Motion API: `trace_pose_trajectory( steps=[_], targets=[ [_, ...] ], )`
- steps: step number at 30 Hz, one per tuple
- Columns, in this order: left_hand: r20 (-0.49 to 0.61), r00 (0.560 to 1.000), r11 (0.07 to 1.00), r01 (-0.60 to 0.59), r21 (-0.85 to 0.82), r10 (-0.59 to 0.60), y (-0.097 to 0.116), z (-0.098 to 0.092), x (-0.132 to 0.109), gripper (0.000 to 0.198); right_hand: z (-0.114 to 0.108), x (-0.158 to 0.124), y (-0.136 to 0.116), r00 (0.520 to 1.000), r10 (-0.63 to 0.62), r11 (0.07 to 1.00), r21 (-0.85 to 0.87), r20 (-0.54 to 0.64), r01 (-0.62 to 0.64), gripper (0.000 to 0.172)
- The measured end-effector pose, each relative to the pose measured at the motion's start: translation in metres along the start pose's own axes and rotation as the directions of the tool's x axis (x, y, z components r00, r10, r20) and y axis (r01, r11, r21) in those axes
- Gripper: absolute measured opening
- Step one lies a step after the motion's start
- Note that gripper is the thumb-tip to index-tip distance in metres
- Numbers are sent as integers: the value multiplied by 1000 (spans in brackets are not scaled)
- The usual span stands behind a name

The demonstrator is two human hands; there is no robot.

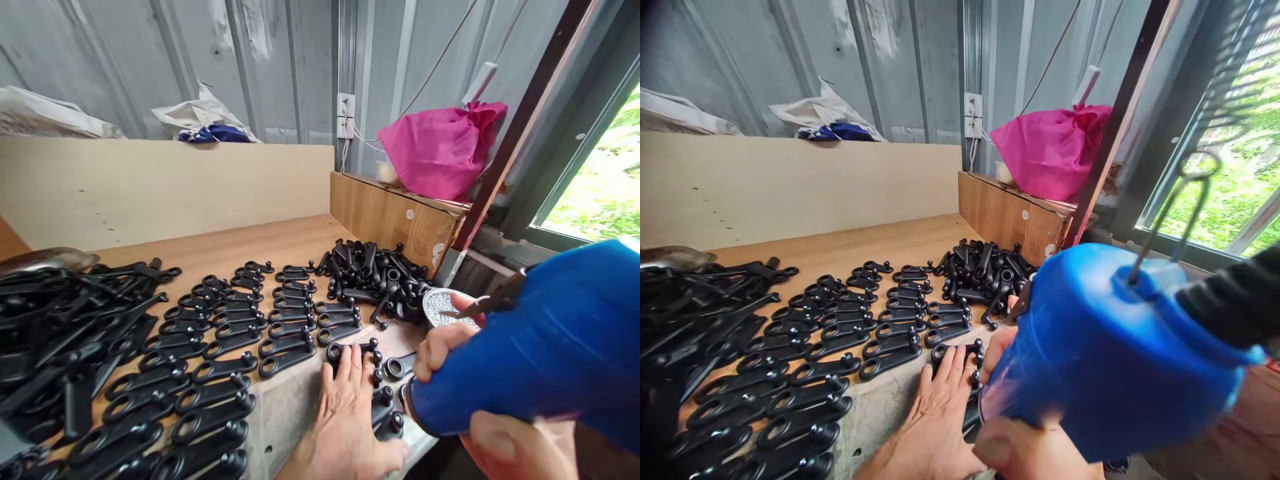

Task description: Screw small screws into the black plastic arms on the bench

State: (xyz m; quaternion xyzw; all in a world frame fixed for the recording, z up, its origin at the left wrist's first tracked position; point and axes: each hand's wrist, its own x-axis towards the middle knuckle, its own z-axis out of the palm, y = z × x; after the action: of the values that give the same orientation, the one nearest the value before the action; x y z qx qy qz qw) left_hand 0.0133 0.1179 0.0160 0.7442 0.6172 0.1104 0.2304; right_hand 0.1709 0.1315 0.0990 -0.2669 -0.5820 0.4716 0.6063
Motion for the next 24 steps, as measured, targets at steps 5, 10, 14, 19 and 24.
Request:
trace_pose_trajectory(
  steps=[5, 10, 14, 19, 24],
  targets=[
    [37, 999, 1000, 6, -19, -5, 1, -4, -1, 91, -9, -8, 5, 999, 52, 997, -61, 2, -51, 36],
    [33, 999, 1000, 0, -1, 0, 1, -4, 0, 97, -10, -10, 13, 997, 71, 996, -51, -18, -72, 42],
    [40, 999, 1000, 6, 28, -7, 3, -6, -1, 92, -10, -9, 13, 995, 102, 992, -76, -7, -102, 33],
    [53, 998, 997, 8, 75, -12, 6, -8, -1, 86, -10, -4, 8, 992, 127, 982, -140, 19, -123, 22],
    [70, 997, 996, 2, 88, -9, 9, -13, -2, 91, -4, -2, 8, 995, 103, 983, -156, 11, -100, 23]
  ],
)
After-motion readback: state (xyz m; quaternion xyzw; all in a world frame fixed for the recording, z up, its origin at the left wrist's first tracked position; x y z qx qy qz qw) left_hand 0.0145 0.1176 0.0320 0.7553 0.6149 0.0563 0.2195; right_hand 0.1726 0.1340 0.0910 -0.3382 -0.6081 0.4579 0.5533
